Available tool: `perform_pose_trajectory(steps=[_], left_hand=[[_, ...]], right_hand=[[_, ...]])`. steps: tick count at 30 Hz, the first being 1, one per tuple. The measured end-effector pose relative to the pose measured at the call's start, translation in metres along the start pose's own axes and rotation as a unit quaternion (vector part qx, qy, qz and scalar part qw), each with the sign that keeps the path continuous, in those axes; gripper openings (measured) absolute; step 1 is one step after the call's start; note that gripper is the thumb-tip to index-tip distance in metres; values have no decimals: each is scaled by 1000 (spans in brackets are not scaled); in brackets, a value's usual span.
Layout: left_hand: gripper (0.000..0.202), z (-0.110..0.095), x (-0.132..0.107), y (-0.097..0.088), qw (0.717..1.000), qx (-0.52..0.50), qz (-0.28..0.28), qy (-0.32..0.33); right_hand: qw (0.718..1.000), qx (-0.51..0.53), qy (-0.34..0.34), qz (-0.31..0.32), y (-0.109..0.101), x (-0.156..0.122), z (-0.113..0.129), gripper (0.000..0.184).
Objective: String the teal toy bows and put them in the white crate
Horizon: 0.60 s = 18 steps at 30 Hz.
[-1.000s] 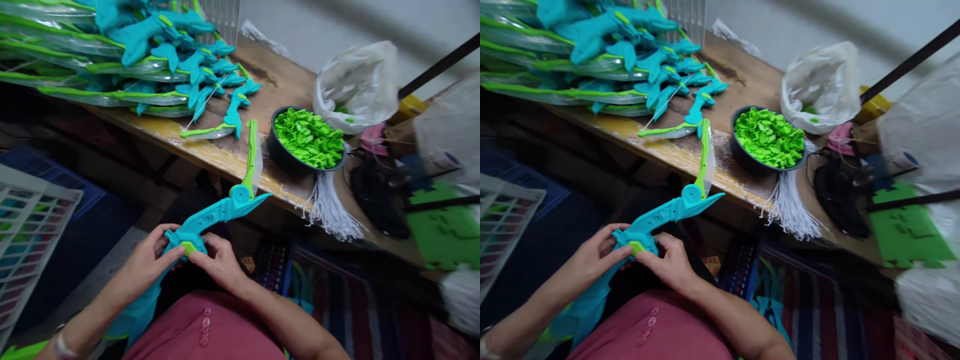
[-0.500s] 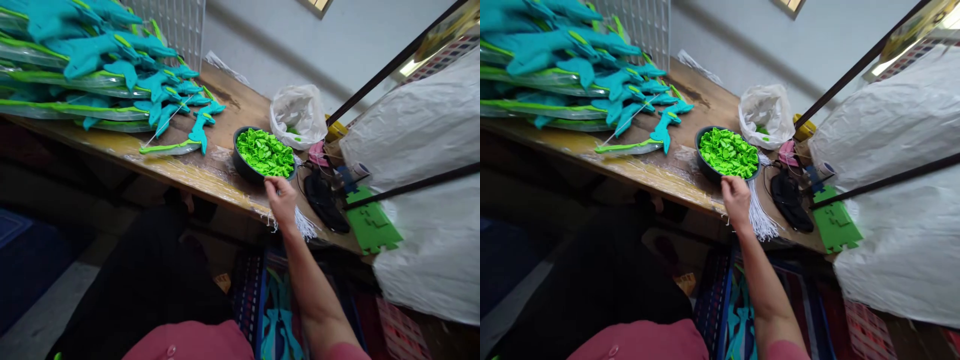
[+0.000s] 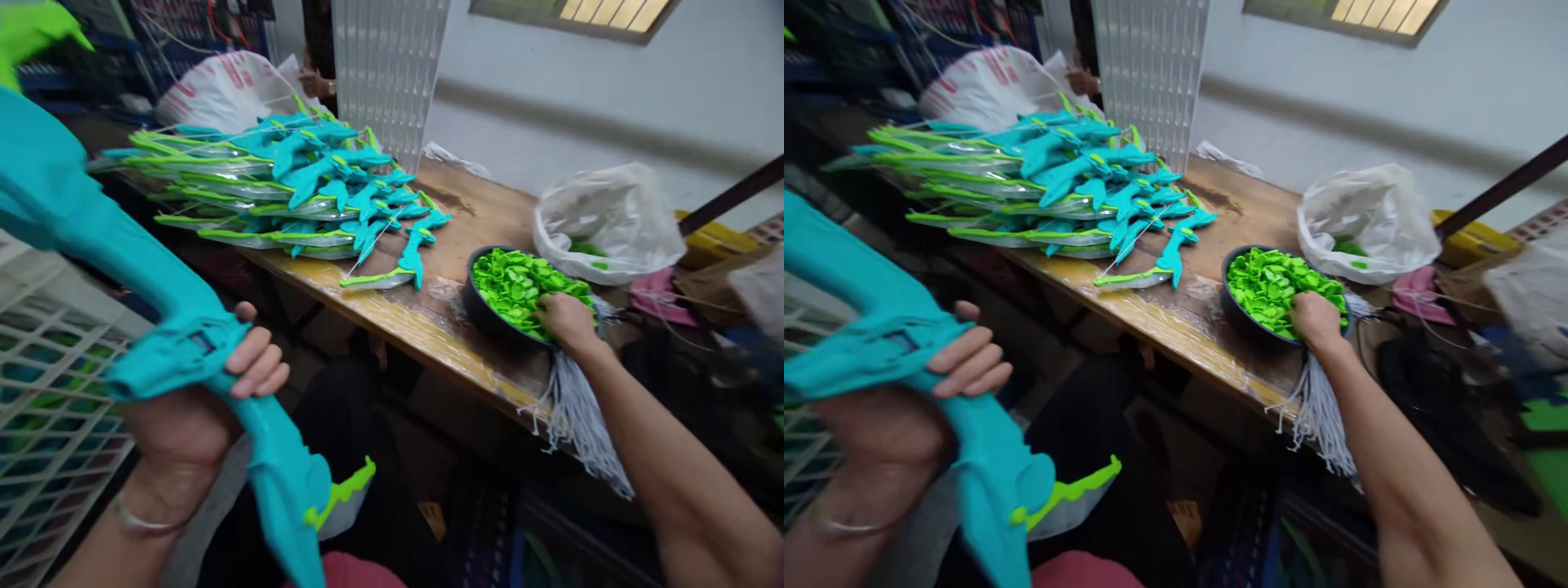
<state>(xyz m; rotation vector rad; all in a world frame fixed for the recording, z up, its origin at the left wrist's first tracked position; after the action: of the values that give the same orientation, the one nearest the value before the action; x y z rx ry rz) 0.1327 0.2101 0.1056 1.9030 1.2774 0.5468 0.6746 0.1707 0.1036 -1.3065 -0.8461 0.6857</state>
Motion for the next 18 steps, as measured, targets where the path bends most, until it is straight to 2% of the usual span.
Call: perform_pose_trajectory(steps=[3,6,8,10,12,14,16,18], left_hand=[[53,18,-5,1,999,20,26,-10],[56,33,-8,-9,999,-45,17,-21],[57,37,-8,-12,997,-67,21,-17],[54,43,-8,-11,997,-68,37,-15],[52,56,-9,-6,995,-73,60,-27],[47,75,-11,-2,991,-86,82,-56],[47,96,-16,0,986,-100,97,-93],[54,114,-22,-4,982,-106,87,-133]], right_hand=[[999,23,-5,-45,-11,-2,-4,7],[988,70,-18,-138,-33,-12,5,17],[972,126,-57,-189,-45,-27,26,24],[949,210,-122,-200,-50,-53,61,29],[919,302,-191,-165,-49,-89,106,33],[885,382,-247,-95,-46,-133,156,30],[812,488,-318,21,-42,-180,211,15],[719,594,-335,136,-37,-218,254,9]])
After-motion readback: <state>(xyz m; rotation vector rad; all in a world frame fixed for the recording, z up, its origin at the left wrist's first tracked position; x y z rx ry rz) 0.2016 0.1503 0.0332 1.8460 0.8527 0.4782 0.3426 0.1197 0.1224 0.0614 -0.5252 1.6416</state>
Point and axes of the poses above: each hand's wrist, its own x-axis towards the middle knuckle, its own y-axis out of the palm, z = x × y, the point moved 8 cm from there along x, towards the middle knuckle, and after that the axes turned 4 degrees about x, right-handed, at the moved point
